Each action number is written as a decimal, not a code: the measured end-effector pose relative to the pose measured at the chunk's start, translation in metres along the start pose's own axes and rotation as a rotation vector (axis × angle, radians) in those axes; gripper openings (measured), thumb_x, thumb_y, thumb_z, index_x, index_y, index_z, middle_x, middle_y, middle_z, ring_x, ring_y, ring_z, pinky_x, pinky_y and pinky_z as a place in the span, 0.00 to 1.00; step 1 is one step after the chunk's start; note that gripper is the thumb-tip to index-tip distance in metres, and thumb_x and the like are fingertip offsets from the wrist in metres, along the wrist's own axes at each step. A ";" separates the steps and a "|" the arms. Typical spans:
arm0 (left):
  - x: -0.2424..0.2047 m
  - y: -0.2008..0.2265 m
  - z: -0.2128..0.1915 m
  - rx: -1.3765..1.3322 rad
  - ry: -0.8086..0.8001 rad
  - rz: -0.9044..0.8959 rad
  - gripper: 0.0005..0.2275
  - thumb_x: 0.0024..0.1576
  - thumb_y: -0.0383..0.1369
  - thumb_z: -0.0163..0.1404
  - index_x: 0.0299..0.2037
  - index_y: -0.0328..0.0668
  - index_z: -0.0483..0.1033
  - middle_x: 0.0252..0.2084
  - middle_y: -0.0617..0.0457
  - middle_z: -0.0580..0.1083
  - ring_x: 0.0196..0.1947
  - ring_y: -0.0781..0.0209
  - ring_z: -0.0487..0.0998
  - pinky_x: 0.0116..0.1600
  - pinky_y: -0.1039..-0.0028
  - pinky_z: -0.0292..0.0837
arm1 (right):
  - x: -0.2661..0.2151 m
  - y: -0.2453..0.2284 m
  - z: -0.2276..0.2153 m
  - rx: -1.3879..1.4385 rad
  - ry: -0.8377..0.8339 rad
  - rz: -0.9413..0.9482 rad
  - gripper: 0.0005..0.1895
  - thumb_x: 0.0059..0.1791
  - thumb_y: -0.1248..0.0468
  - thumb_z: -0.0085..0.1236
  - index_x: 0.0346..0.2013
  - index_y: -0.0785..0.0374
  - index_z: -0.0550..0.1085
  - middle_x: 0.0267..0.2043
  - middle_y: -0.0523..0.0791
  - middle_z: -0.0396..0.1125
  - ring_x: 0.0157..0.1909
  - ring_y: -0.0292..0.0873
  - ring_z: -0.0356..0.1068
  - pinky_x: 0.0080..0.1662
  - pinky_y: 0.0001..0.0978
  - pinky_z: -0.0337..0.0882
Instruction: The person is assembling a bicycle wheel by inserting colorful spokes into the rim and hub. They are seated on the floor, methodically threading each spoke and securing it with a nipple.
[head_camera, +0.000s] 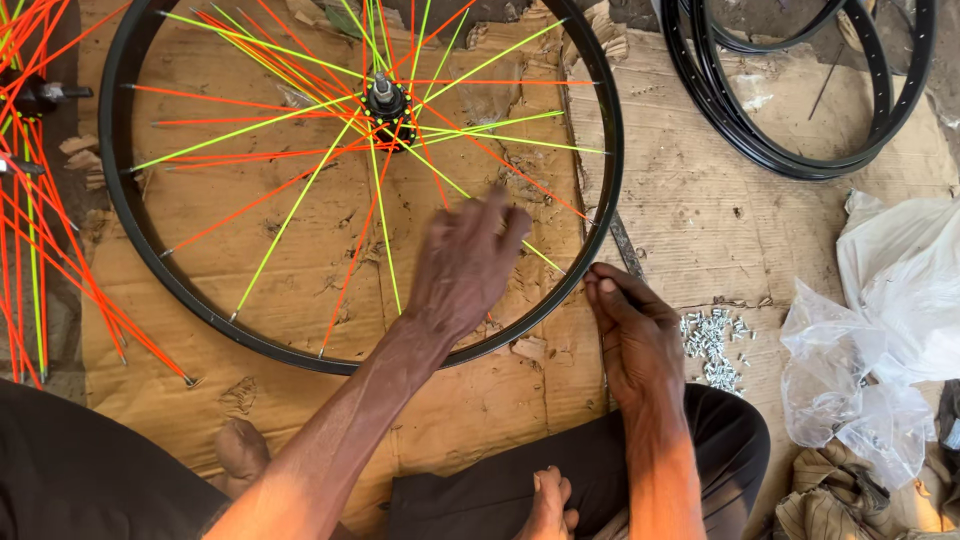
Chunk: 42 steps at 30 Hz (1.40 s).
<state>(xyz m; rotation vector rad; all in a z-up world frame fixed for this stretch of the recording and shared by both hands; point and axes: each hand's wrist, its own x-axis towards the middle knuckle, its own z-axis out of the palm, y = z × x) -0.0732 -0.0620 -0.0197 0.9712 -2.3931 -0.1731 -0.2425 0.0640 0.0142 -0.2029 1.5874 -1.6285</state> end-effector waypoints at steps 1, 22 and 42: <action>0.004 0.001 0.001 -0.075 -0.080 0.056 0.11 0.59 0.29 0.50 0.51 0.41 0.70 0.55 0.45 0.67 0.44 0.56 0.75 0.49 0.58 0.71 | 0.002 0.002 0.002 0.015 -0.004 0.008 0.11 0.50 0.76 0.55 0.46 0.77 0.76 0.47 0.55 0.74 0.49 0.44 0.77 0.53 0.30 0.75; 0.005 0.017 0.006 -1.103 -0.213 -0.184 0.08 0.60 0.21 0.49 0.47 0.37 0.67 0.33 0.40 0.77 0.31 0.46 0.80 0.33 0.56 0.67 | -0.013 0.016 0.018 -0.244 -0.016 -0.264 0.06 0.48 0.75 0.64 0.36 0.64 0.75 0.38 0.47 0.75 0.38 0.36 0.74 0.41 0.26 0.76; 0.003 0.015 0.015 -1.163 -0.263 -0.222 0.09 0.58 0.21 0.50 0.46 0.38 0.66 0.33 0.44 0.76 0.29 0.53 0.79 0.34 0.60 0.69 | -0.001 0.018 0.012 -0.493 -0.132 -0.329 0.07 0.48 0.73 0.63 0.40 0.67 0.75 0.38 0.46 0.75 0.39 0.37 0.75 0.45 0.30 0.78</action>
